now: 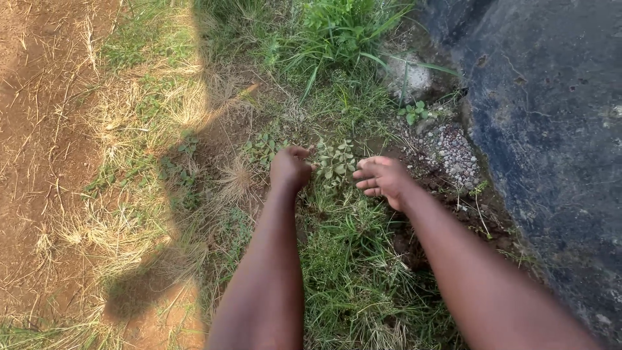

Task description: The recorder is pulling out weeds and grass from the soil by hand.

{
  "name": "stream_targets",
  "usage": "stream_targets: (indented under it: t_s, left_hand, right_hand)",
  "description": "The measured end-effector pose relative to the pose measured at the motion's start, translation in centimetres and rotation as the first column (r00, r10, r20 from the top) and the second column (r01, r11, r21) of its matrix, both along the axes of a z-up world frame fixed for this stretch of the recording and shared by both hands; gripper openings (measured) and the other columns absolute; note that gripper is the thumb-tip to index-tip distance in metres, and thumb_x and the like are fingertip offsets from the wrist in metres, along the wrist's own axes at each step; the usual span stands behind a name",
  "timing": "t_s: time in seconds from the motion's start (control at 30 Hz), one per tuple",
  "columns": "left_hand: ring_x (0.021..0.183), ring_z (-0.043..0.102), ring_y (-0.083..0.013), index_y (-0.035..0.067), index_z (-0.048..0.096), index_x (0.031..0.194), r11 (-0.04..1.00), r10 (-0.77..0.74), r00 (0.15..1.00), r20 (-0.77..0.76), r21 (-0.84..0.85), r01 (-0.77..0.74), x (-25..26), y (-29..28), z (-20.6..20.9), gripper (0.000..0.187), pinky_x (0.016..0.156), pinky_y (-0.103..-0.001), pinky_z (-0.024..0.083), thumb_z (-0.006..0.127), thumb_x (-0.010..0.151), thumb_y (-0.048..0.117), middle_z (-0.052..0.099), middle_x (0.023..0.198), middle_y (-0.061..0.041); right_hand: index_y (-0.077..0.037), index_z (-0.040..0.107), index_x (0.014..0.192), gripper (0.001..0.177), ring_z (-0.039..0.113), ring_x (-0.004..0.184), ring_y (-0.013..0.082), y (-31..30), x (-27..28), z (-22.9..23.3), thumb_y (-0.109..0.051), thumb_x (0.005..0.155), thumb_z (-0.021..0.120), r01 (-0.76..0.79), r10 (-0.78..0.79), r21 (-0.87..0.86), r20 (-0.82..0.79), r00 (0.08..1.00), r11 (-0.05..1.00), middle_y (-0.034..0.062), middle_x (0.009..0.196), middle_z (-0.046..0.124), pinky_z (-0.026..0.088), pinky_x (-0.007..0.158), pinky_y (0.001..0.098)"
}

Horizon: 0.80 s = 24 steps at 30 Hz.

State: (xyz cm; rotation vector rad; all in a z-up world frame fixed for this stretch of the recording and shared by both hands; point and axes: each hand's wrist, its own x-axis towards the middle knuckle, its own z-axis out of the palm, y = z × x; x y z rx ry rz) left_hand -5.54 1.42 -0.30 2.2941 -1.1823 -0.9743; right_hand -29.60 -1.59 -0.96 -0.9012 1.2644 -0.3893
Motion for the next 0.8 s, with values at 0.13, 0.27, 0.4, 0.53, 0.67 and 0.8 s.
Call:
stream_targets:
  t_s: [0.13,0.27,0.4,0.53,0.67,0.8]
  left_hand:
    - [0.089,0.072,-0.0172,0.01,0.076,0.109,0.986,0.156,0.988,-0.014,0.065,-0.155,-0.4,0.4,-2.0,0.029,0.082,-0.035,0.058,0.081,0.081,0.004,0.078,0.107,-0.009]
    - [0.087,0.077,-0.0146,0.011,0.078,0.109,0.955,0.289,0.946,-0.149,-0.02,-0.296,-1.6,1.2,1.5,0.021,0.078,-0.037,0.061,0.073,0.089,0.014,0.081,0.102,-0.007]
    - [0.097,0.072,-0.0216,0.019,0.071,0.129,0.946,0.325,0.944,0.06,-0.044,-0.322,-2.7,1.7,4.6,0.038,0.093,-0.042,0.055,0.076,0.093,0.028,0.077,0.111,-0.008]
    - [0.114,0.059,-0.0298,0.012,0.048,0.149,0.954,0.299,0.938,0.174,-0.082,-0.289,-2.8,1.0,4.2,0.082,0.095,-0.049,0.049,0.086,0.079,0.031,0.046,0.149,-0.012]
    - [0.121,0.058,-0.0287,0.016,0.047,0.149,0.975,0.191,0.969,0.154,0.086,-0.206,-2.9,0.8,4.4,0.08,0.104,-0.045,0.049,0.087,0.08,0.028,0.042,0.146,-0.013]
    - [0.115,0.062,-0.028,0.01,0.063,0.133,0.978,0.142,0.974,0.177,0.128,-0.166,-2.3,1.0,2.0,0.052,0.102,-0.043,0.052,0.082,0.086,0.021,0.053,0.136,-0.013]
  right_hand:
    - [-0.002,0.062,0.125,0.037,0.068,0.084,0.0176,0.2,-1.2,-3.1,-0.022,0.096,0.068,0.023,-0.023,0.001,0.048,0.999,1.0,0.0093,0.104,0.073,0.056,0.072,0.0327]
    - [-0.003,0.063,0.123,0.036,0.068,0.085,0.0171,0.5,-1.6,-2.6,-0.024,0.094,0.068,0.026,-0.026,0.021,-0.002,1.0,0.999,0.0079,0.104,0.072,0.057,0.073,0.033]
    - [-0.002,0.062,0.122,0.034,0.067,0.084,0.0174,0.3,-2.1,-2.9,-0.025,0.097,0.065,0.081,-0.081,0.025,0.012,0.997,0.996,0.0094,0.103,0.071,0.056,0.071,0.0332]
    - [-0.005,0.063,0.121,0.031,0.067,0.084,0.0163,0.3,-1.9,-1.8,-0.025,0.098,0.061,0.1,-0.1,-0.001,-0.009,0.995,0.995,0.009,0.104,0.073,0.056,0.071,0.0317]
    - [-0.002,0.062,0.121,0.031,0.067,0.084,0.0171,0.3,-2.0,-1.7,-0.024,0.099,0.062,0.108,-0.108,-0.002,0.003,0.994,0.994,0.0107,0.104,0.072,0.056,0.071,0.0317]
    - [-0.004,0.063,0.122,0.032,0.067,0.084,0.0172,0.2,-2.3,-1.7,-0.024,0.099,0.061,0.117,-0.117,0.001,-0.017,0.993,0.993,0.0102,0.104,0.072,0.056,0.071,0.0317]
